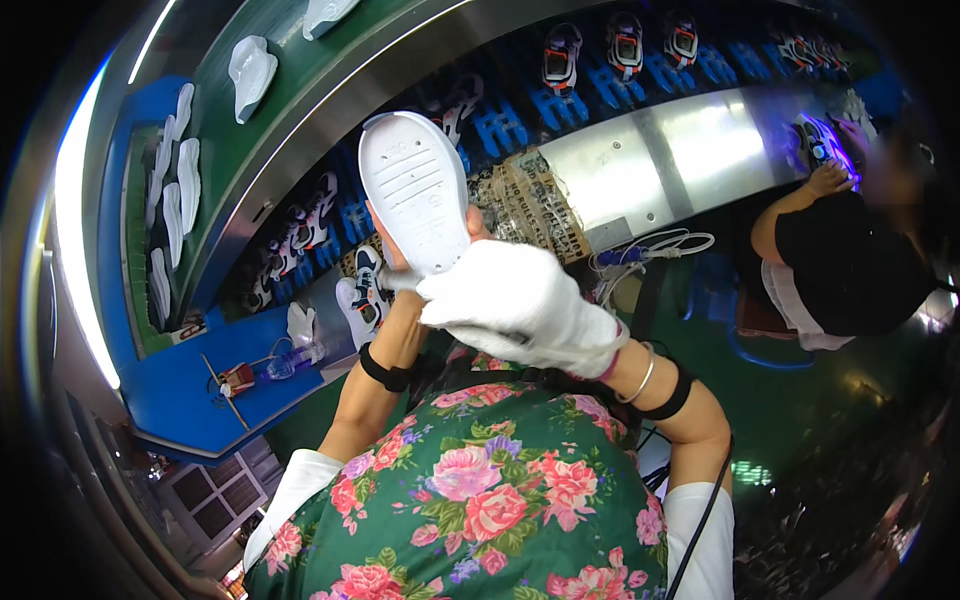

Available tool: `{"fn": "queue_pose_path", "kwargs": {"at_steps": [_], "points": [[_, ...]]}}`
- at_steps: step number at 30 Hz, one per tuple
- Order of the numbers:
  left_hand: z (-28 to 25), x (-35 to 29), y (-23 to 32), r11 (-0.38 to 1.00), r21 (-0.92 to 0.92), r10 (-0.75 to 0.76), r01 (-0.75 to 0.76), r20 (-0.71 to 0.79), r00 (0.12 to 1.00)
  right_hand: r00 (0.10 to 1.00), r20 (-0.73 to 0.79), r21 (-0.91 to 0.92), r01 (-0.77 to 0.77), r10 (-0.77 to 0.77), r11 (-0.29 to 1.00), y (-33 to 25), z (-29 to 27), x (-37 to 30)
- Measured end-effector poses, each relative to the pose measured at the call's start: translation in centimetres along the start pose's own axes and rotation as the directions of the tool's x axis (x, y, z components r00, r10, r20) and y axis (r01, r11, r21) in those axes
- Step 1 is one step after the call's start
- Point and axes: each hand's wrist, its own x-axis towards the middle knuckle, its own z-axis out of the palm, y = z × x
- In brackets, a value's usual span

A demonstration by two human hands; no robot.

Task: Applying glue or treatment to the bottom of shoe soles using a brush on an assembly line.

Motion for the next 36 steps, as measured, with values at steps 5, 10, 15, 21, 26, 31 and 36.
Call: {"fn": "queue_pose_path", "kwargs": {"at_steps": [5, 10, 15, 21, 26, 31, 36], "points": [[0.0, 0.7, 0.5, 0.983, 0.134, 0.129, -0.123, -0.037, 0.991, 0.996, -0.087, -0.188, 0.007, -0.023, 0.982, 0.7, -0.5, -0.3], [-0.2, 0.7, 0.8, 0.997, -0.041, 0.071, -0.072, -0.031, 0.997, 1.0, -0.004, 0.118, -0.01, 0.01, 0.993, 0.5, 0.1, -1.3], [0.4, 1.6, 1.5, 0.994, -0.027, 0.101, -0.101, 0.01, 0.995, 0.995, -0.054, -0.252, 0.065, -0.081, 0.966, 0.4, 0.5, -1.6], [0.1, 1.1, 1.9, 0.994, 0.037, 0.107, -0.105, -0.073, 0.992, 0.998, 0.032, 0.308, -0.053, 0.045, 0.95, 0.1, -0.3, -1.8], [0.0, 1.6, 2.3, 1.0, 0.023, 0.008, -0.007, -0.05, 0.999, 0.997, 0.067, -0.144, 0.051, -0.042, 0.988, -0.3, 0.8, -3.3], [-1.4, 1.0, 2.7, 0.994, 0.088, -0.075, 0.072, 0.026, 0.997, 0.994, 0.112, 0.355, -0.036, -0.004, 0.934, 0.1, 0.0, -3.2], [-1.5, 1.3, 2.7, 0.972, 0.096, -0.224, 0.216, 0.09, 0.97, 0.981, 0.172, -0.117, 0.112, -0.091, 0.987, -0.2, 0.5, -3.6]]}}
